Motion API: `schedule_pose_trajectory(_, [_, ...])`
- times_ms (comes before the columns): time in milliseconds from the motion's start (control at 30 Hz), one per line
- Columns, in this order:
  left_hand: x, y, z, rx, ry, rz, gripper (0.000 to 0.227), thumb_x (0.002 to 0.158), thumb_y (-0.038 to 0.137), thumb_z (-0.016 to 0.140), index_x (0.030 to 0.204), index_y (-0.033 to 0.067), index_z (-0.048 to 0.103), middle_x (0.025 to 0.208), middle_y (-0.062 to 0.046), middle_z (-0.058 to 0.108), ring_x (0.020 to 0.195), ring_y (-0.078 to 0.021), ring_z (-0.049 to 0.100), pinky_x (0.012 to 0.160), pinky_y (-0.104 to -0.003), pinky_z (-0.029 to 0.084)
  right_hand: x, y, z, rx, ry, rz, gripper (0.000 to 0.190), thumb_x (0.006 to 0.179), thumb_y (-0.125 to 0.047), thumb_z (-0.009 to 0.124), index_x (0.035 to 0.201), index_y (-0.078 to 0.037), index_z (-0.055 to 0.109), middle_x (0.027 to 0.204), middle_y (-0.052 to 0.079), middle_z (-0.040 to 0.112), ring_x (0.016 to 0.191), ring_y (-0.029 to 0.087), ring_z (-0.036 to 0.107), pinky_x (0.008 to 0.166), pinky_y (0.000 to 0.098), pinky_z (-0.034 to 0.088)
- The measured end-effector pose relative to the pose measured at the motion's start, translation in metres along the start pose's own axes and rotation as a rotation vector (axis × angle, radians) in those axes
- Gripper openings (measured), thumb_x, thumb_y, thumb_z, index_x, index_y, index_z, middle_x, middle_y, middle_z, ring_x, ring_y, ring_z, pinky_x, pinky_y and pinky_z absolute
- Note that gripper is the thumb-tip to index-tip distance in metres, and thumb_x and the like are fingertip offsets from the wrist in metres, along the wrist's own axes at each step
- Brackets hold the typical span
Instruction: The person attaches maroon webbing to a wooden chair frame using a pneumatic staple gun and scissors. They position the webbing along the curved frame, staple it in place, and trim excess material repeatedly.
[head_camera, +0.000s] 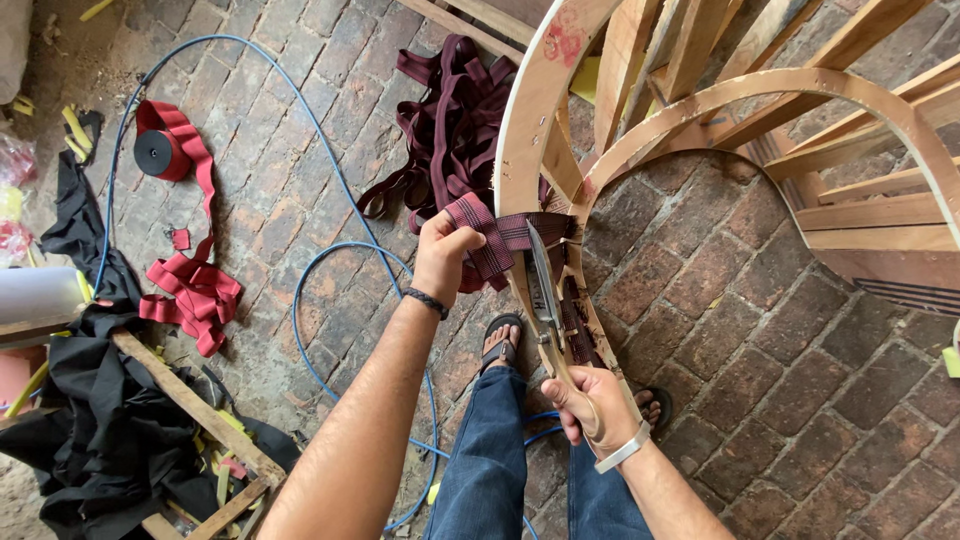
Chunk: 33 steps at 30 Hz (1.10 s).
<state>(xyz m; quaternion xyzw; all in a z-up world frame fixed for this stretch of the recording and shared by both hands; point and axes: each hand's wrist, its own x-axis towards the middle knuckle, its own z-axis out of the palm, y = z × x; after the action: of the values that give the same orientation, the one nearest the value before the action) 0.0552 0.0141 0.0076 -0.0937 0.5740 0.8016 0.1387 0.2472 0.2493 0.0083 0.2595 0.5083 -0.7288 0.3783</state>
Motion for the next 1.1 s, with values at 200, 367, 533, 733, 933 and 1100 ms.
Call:
schedule_pose_trajectory(200, [-0.001, -0.002, 0.003, 0.002, 0.037, -0.046, 0.023, 0.080, 0.000, 0.059, 0.101, -0.0009, 0.070, 0.089, 0.000, 0.072, 0.077, -0.0101, 0.065, 0.074, -0.026, 0.053, 0.003, -0.003, 0.004, 0.118, -0.065, -0.080, 0.043, 0.086, -0.041, 0.079, 0.075, -0.005, 0.059, 0.053, 0.000, 0.055, 0.038, 0.009, 0.051, 0.035, 0.0242, 0.039])
schedule_pose_trajectory(367, [-0.003, -0.005, 0.004, -0.009, 0.135, -0.028, 0.020, 0.082, 0.001, 0.059, 0.099, 0.0010, 0.069, 0.083, 0.001, 0.066, 0.070, -0.0094, 0.060, 0.065, -0.025, 0.049, 0.007, -0.005, 0.010, -0.003, 0.004, -0.031, 0.043, 0.084, -0.041, 0.079, 0.073, -0.004, 0.061, 0.050, 0.001, 0.053, 0.035, 0.010, 0.049, 0.032, 0.0257, 0.037])
schedule_pose_trajectory(533, [-0.032, 0.009, -0.004, -0.047, 0.174, -0.123, 0.019, 0.079, 0.004, 0.056, 0.093, 0.0021, 0.069, 0.077, 0.001, 0.066, 0.064, -0.0101, 0.061, 0.059, -0.026, 0.053, -0.014, 0.002, 0.004, -0.089, 0.003, 0.037, 0.042, 0.089, -0.036, 0.076, 0.072, -0.001, 0.062, 0.051, 0.002, 0.056, 0.035, 0.011, 0.051, 0.032, 0.0263, 0.037])
schedule_pose_trajectory(733, [-0.092, 0.050, 0.018, 0.058, 0.118, -0.398, 0.024, 0.084, 0.009, 0.059, 0.107, 0.0088, 0.067, 0.068, 0.001, 0.058, 0.046, -0.0096, 0.042, 0.039, -0.027, 0.030, -0.078, 0.006, -0.003, 0.008, 0.142, -0.002, 0.037, 0.086, -0.030, 0.078, 0.071, 0.000, 0.063, 0.048, 0.005, 0.055, 0.033, 0.013, 0.048, 0.031, 0.0287, 0.037])
schedule_pose_trajectory(933, [-0.105, 0.099, 0.034, 0.018, -0.020, -0.147, 0.033, 0.082, 0.002, 0.055, 0.112, 0.0069, 0.067, 0.087, 0.006, 0.068, 0.072, -0.0056, 0.058, 0.064, -0.023, 0.048, -0.164, -0.032, 0.006, 0.016, 0.392, -0.118, 0.042, 0.088, -0.036, 0.075, 0.070, 0.001, 0.062, 0.048, 0.003, 0.054, 0.035, 0.012, 0.048, 0.032, 0.0287, 0.039])
schedule_pose_trajectory(1100, [-0.096, 0.142, 0.061, 0.036, -0.248, -0.169, 0.019, 0.089, 0.004, 0.056, 0.100, 0.0007, 0.071, 0.088, 0.001, 0.068, 0.076, -0.0083, 0.058, 0.068, -0.024, 0.048, -0.228, -0.069, 0.039, -0.073, 0.668, -0.235, 0.044, 0.087, -0.038, 0.075, 0.067, -0.002, 0.060, 0.050, 0.005, 0.056, 0.037, 0.013, 0.050, 0.035, 0.0284, 0.039])
